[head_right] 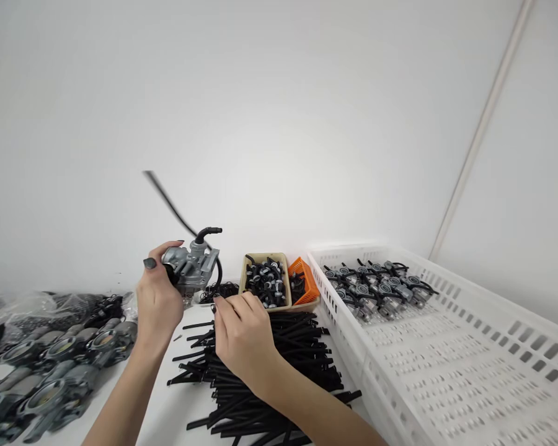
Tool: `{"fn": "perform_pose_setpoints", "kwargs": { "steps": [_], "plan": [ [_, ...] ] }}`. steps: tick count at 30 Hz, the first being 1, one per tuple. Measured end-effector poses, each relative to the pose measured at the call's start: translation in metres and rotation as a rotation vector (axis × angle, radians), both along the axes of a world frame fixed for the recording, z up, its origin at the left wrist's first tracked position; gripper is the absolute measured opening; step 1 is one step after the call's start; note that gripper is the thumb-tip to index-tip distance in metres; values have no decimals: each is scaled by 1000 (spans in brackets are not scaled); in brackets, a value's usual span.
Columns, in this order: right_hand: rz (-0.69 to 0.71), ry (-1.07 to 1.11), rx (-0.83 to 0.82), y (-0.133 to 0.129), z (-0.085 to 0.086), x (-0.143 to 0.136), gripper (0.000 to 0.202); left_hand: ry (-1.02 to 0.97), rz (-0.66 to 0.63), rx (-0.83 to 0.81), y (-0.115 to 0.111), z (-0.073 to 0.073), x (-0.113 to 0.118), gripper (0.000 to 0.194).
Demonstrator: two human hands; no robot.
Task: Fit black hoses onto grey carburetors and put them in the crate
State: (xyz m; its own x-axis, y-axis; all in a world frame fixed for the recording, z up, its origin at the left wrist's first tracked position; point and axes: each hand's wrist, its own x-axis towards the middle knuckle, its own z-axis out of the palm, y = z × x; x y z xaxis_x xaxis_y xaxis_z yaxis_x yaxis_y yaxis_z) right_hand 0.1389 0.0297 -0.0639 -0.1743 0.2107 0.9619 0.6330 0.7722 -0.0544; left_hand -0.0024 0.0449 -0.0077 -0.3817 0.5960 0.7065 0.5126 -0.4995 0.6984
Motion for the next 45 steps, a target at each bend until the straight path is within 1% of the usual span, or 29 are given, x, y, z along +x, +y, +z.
{"fn": "perform_pose_setpoints", "kwargs": {
  "steps": [2, 3, 5, 7, 8, 10, 11, 12, 13, 14, 16, 18, 20, 22, 24, 26, 28, 31, 35, 37, 40, 42, 44, 45],
  "plan": [
    [64, 59, -81, -4, 5, 4, 21, 50, 46, 32, -1, 0, -1, 62],
    [110, 120, -156, -5, 10, 7, 18, 74, 53, 44, 0, -1, -2, 61],
    [201, 287, -364, -6, 21, 17, 9, 90, 36, 52, 3, -4, -2, 61],
    [288, 437, -605, -5, 30, 27, 11, 68, -9, 33, 6, -6, 0, 61],
    [337, 453, -740, -5, 33, 31, 12, 50, -30, 20, 6, -7, 1, 62],
    [433, 338, -1001, -4, 33, 35, 15, 25, -61, 3, 5, -6, 3, 65],
    [450, 236, -1088, -4, 32, 34, 25, 17, -66, 1, 4, -6, 4, 65],
    [431, 140, -1122, -3, 29, 32, 35, 10, -66, 4, 2, -5, 5, 66],
    [381, 79, -1100, -2, 27, 30, 41, -4, -70, 8, 0, -4, 6, 66],
    [319, 60, -1043, -1, 24, 28, 42, -30, -80, 10, -1, -3, 6, 66],
    [220, 90, -921, 5, 21, 26, 33, -98, -114, 8, -3, 0, 5, 67],
    [217, 144, -858, 13, 20, 29, 27, -156, -174, -1, -3, 2, 3, 69],
    [305, 203, -845, 22, 22, 35, 29, -178, -277, -40, -2, 4, 2, 72],
    [454, 285, -868, 31, 24, 43, 30, -185, -417, -108, 0, 4, 3, 73],
    [620, 360, -934, 38, 26, 52, 34, -182, -544, -176, 1, 2, 6, 70],
    [723, 411, -1026, 43, 30, 61, 42, -159, -644, -231, 2, -1, 10, 67],
    [751, 444, -1104, 45, 35, 71, 48, -121, -729, -285, 2, -3, 13, 67],
    [732, 466, -1123, 43, 43, 84, 45, -21, -800, -345, 1, -4, 14, 68],
    [707, 360, -1140, 40, 48, 94, 43, 223, -800, -375, -4, -1, 16, 59],
    [691, 314, -1172, 40, 49, 95, 44, 365, -778, -393, -7, 0, 18, 54],
    [659, 303, -1183, 39, 52, 98, 45, 572, -650, -436, -12, -2, 25, 51],
    [636, 324, -1135, 36, 56, 104, 43, 674, -549, -443, -13, -6, 31, 49],
    [577, 360, -1061, 30, 61, 109, 38, 717, -488, -431, -10, -11, 38, 47],
    [524, 372, -1028, 25, 62, 109, 35, 717, -468, -426, -8, -14, 41, 46]
  ]
}}
